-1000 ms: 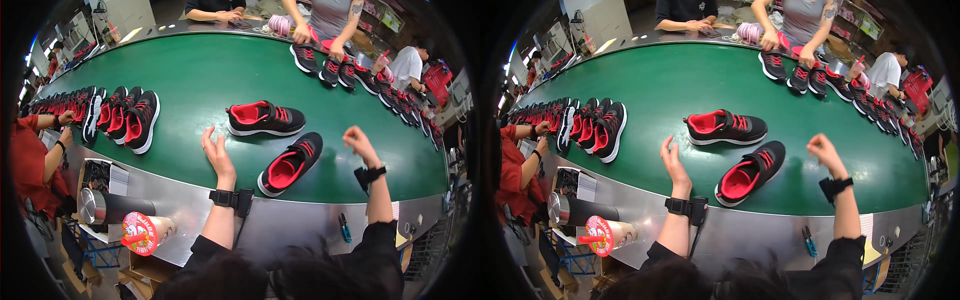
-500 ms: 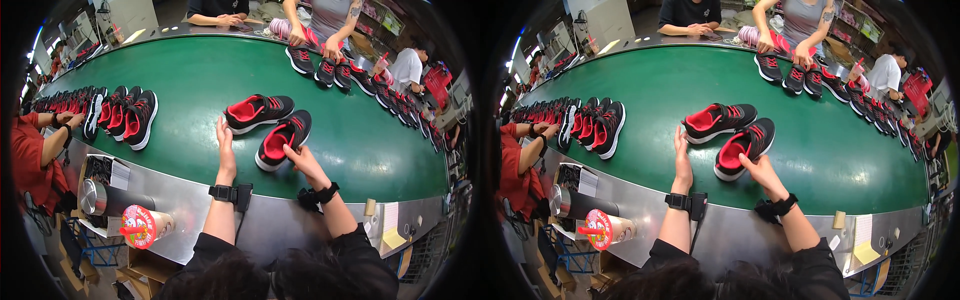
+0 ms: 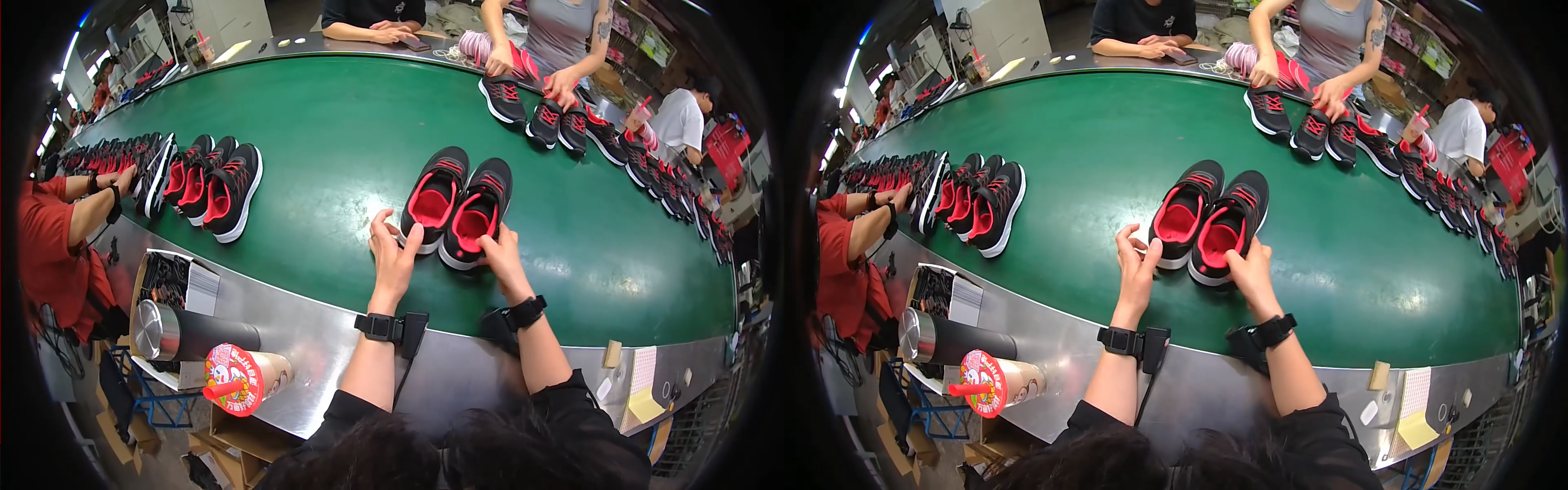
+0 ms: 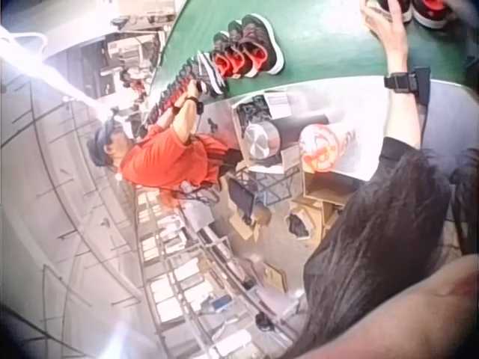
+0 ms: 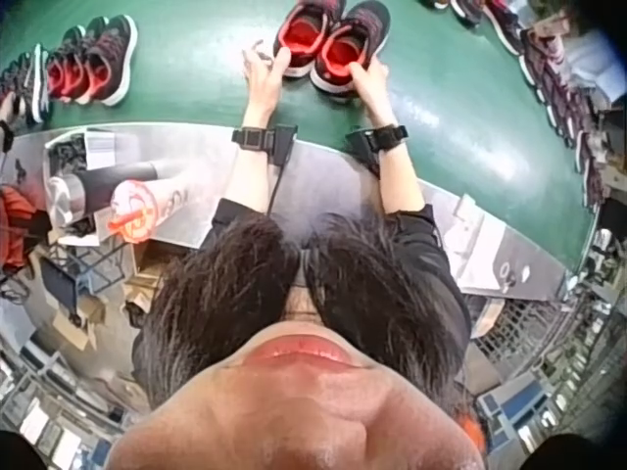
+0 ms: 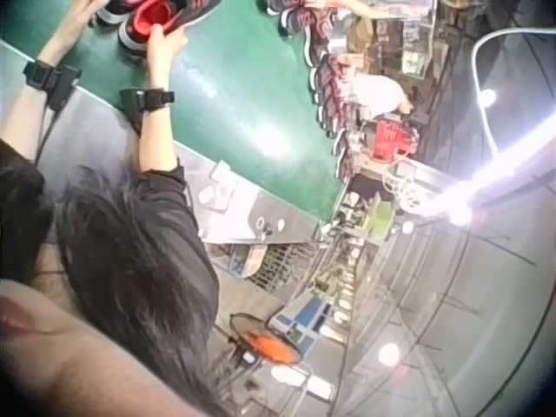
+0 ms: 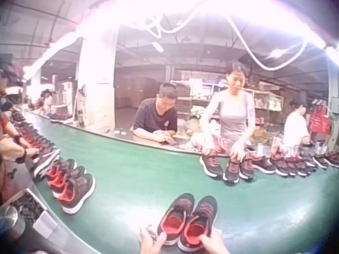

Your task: The recorder is inspecting and organizing newly manufactured shoes on a conveyor belt in a shoe factory.

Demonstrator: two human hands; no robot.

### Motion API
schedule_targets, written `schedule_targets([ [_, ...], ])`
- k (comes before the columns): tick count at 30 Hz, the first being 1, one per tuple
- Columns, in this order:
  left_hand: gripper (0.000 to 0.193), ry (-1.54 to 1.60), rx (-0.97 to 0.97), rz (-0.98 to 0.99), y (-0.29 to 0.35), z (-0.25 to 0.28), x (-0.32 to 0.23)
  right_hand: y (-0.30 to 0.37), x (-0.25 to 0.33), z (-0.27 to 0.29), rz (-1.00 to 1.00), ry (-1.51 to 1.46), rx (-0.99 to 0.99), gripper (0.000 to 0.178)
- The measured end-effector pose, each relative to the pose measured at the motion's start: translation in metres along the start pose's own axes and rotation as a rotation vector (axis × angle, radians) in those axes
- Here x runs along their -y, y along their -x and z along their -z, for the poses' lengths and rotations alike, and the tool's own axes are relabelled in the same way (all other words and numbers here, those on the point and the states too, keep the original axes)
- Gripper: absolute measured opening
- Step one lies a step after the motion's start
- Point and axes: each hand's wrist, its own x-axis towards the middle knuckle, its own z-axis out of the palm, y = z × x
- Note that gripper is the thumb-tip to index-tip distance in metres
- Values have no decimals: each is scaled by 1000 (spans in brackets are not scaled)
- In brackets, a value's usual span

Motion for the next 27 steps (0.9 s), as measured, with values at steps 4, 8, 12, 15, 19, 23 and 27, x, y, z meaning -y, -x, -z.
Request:
schedule_targets([
  [4, 78, -184, -122, 133, 3, 1, -13, -8, -1, 28, -58, -108, 265, 31],
  [8, 70, 73, 106, 267, 2, 6, -26, -7, -4, 36, -73, -160, 309, 48],
  [12, 56, 504, 110, 354, 0, 18, -4, -10, -19, 31, -82, -501, 318, 43],
  [15, 47, 874, 151, 370, 5, 13, -20, -4, -10, 40, -110, -711, 391, 39],
  [19, 54, 1124, 305, 329, 8, 19, -21, 3, -2, 43, -209, -901, 493, 42],
  [23, 55, 1182, 317, 326, 9, 13, -35, 6, 0, 34, -199, -993, 379, 48],
  [27, 69, 1120, 315, 276, 10, 13, -23, 5, -1, 33, -212, -987, 325, 51],
])
